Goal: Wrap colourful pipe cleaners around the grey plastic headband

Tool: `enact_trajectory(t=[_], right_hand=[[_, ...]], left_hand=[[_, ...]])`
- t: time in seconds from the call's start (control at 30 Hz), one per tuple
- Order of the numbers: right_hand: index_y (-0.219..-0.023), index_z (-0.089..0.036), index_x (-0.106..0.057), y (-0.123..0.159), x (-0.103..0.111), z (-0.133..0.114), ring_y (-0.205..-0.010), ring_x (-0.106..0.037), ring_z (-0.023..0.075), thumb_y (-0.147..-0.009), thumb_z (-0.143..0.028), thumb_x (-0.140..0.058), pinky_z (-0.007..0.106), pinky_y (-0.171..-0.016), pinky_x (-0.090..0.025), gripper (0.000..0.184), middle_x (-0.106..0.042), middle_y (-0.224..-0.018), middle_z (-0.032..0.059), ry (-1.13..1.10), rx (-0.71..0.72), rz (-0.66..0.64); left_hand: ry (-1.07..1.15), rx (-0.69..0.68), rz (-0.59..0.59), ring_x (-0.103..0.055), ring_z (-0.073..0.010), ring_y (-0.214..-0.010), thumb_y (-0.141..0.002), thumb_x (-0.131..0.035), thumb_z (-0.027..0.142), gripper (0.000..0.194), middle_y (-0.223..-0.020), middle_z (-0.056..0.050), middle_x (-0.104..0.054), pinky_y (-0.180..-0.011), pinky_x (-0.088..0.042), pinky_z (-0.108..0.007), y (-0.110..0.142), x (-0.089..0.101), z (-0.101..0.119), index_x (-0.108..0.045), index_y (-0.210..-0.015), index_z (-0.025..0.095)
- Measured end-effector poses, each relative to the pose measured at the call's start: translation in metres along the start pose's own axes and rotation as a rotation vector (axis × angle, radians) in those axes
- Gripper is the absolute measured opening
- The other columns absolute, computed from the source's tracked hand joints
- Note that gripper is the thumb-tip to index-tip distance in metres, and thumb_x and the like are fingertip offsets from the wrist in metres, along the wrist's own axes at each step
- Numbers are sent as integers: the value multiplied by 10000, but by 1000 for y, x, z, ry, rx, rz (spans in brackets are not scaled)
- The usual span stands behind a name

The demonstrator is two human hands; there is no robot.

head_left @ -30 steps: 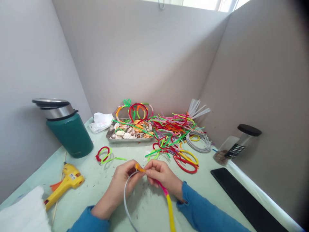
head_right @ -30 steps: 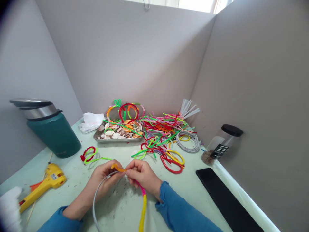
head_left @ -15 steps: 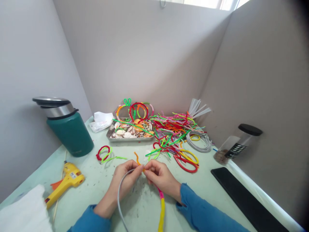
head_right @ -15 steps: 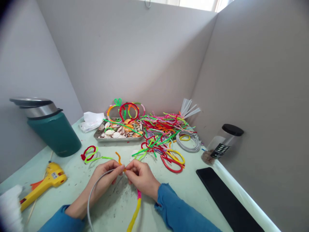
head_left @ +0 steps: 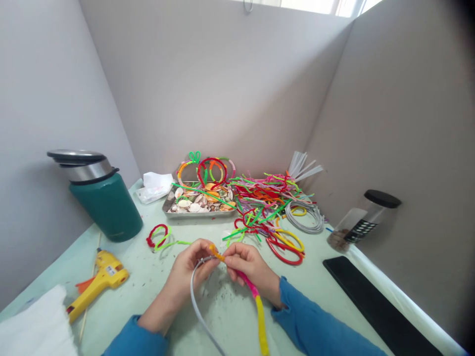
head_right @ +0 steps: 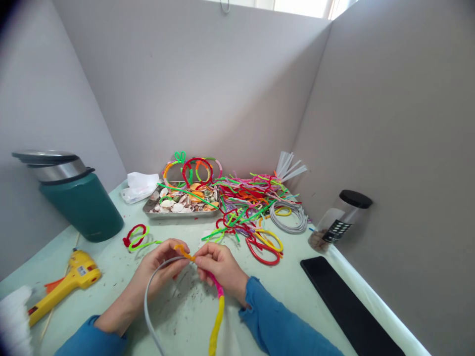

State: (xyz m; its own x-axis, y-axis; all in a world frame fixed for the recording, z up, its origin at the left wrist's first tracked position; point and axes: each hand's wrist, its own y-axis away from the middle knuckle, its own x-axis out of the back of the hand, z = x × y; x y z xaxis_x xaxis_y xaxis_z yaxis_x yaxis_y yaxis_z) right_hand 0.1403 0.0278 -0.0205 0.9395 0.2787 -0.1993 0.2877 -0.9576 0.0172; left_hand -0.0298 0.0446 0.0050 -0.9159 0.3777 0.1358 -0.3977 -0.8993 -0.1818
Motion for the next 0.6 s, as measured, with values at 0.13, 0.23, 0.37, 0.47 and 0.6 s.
enact_trajectory(t=[0.13, 0.23, 0.37, 0.47, 0.6], right_hand=[[-788, -139, -523, 0, 1, -2, -296, -389, 39, -727, -344, -615, 150, -306, -247, 233, -558, -474, -48, -55, -26, -48], [-786, -140, -519, 0, 2, -2, -291, -387, 39, -721, -340, -616, 150, -306, -242, 232, -553, -462, -52, -67, -33, -54], [-765, -149, -499, 0, 2, -2, -289, -385, 37, -713, -341, -629, 149, -307, -239, 238, -552, -460, -57, -66, -34, -51], [-759, -148, -496, 0, 2, -1, -292, -387, 33, -713, -352, -636, 147, -307, -243, 252, -554, -468, -56, -60, -18, -63], [-751, -142, -510, 0, 1, 0, -299, -385, 30, -720, -349, -637, 144, -309, -249, 244, -549, -466, -56, -48, 4, -63]], left_hand=[[-3, -68, -67, -482, -91, -572, -747, -614, 285, 135, -825, -28, -527, -486, -406, -206, 0, 4, -1, -617, -747, 150], [-79, -118, -106, -533, -118, -650, -770, -593, 258, 141, -856, -46, -546, -549, -438, -220, -1, 5, -1, -680, -838, 171], [-153, -159, -117, -578, -175, -836, -788, -570, 222, 187, -907, -66, -592, -704, -465, -264, -1, 3, 2, -683, -935, 193], [-204, -166, -123, -585, -181, -846, -798, -556, 218, 201, -928, -78, -604, -700, -472, -263, -1, 1, 3, -685, -950, 191], [-329, -228, -82, -593, -168, -800, -798, -557, 197, 213, -908, -74, -624, -635, -469, -229, 0, 0, 0, -687, -965, 207]])
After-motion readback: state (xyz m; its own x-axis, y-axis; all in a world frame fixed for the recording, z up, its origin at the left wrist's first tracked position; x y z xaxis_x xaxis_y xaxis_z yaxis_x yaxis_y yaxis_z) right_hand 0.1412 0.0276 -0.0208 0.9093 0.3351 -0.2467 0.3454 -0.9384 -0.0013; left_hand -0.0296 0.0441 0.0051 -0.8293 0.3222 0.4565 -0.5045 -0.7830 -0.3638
